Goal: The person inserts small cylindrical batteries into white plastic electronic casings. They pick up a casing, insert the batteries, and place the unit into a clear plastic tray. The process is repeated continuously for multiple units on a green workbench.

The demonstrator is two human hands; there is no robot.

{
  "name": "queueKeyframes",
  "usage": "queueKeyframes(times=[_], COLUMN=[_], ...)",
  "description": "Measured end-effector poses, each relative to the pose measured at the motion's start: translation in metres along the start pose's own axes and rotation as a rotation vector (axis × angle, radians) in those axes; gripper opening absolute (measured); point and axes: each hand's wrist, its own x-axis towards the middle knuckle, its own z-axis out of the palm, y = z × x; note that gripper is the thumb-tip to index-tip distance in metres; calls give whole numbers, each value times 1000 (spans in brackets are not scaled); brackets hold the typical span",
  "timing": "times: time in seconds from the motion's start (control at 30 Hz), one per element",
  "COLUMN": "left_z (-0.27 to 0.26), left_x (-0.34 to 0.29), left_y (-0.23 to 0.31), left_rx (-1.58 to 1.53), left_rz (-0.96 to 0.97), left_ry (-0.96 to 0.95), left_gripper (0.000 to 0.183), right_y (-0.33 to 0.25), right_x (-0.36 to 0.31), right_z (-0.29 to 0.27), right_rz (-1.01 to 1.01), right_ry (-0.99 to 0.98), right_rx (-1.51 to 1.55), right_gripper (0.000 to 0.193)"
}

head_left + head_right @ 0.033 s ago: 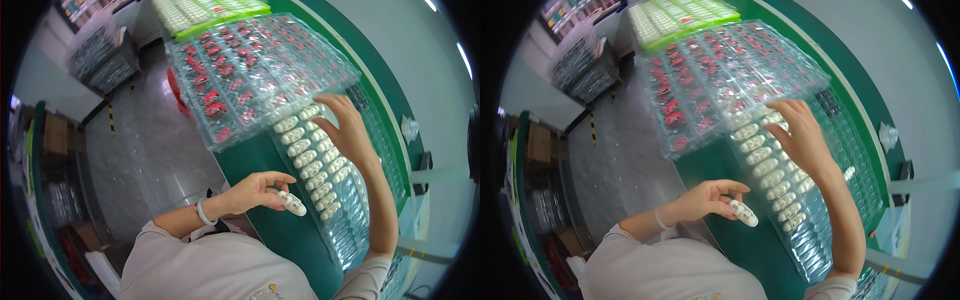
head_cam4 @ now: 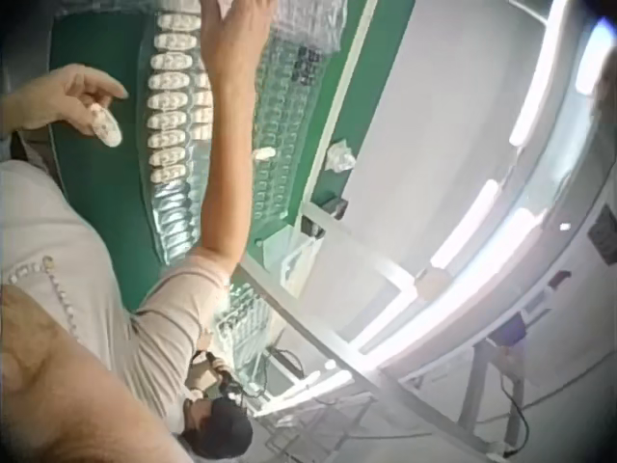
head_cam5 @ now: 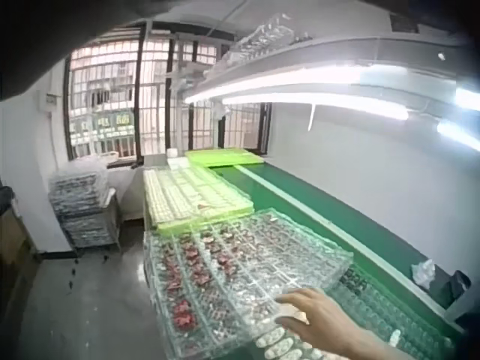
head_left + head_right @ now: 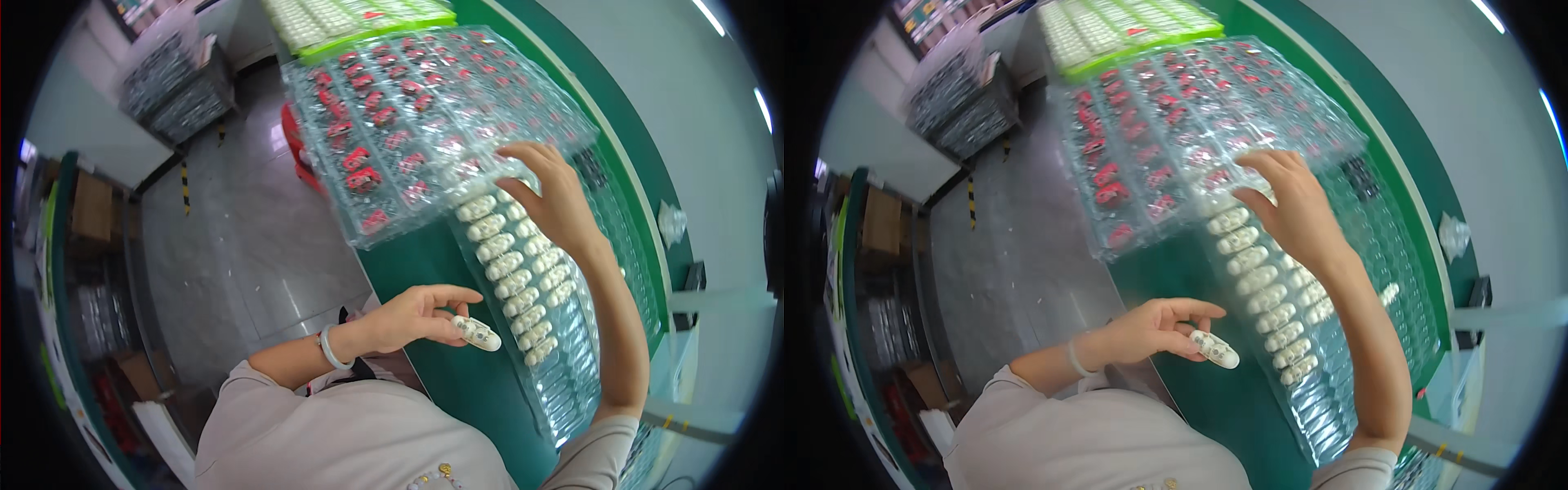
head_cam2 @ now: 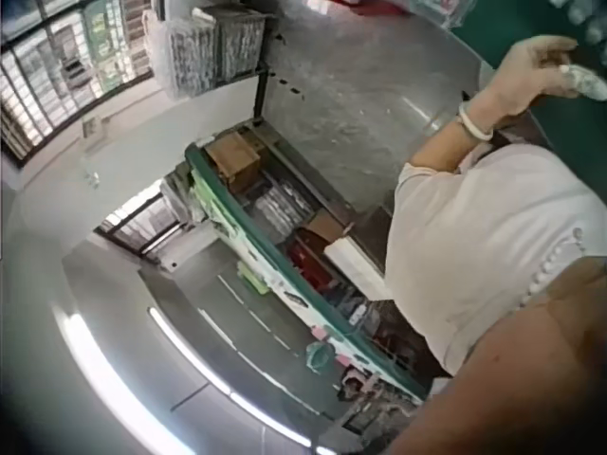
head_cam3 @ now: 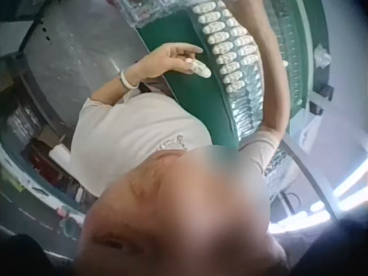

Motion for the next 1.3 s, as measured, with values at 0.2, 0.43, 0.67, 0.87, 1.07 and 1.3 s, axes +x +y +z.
queueKeyframes(times=[0.2,0.43,0.67,0.87,1.07,1.3], left_z=[-15,-15,-15,-1,22,61], left_x=[-17,-8,-7,-1,20,40], left_y=[5,9,6,5,-5,-34], left_rx=[-122,-154,-171,-96,-206,-156], left_rz=[-202,-235,-245,-169,-321,-506], left_ry=[-150,-179,-125,-93,-27,-224], left_gripper=[47,43,46,51,43,54], right_y=[-60,-64,-42,-38,-87,-135], right_x=[88,96,32,-121,-260,-320], right_z=[88,122,28,-61,-31,-22], right_rz=[-356,-437,223,530,628,1037], right_ry=[-279,-320,-214,-572,-897,-307], right_rx=[56,-10,836,558,480,428], right_gripper=[21,17,17,17,24,25])
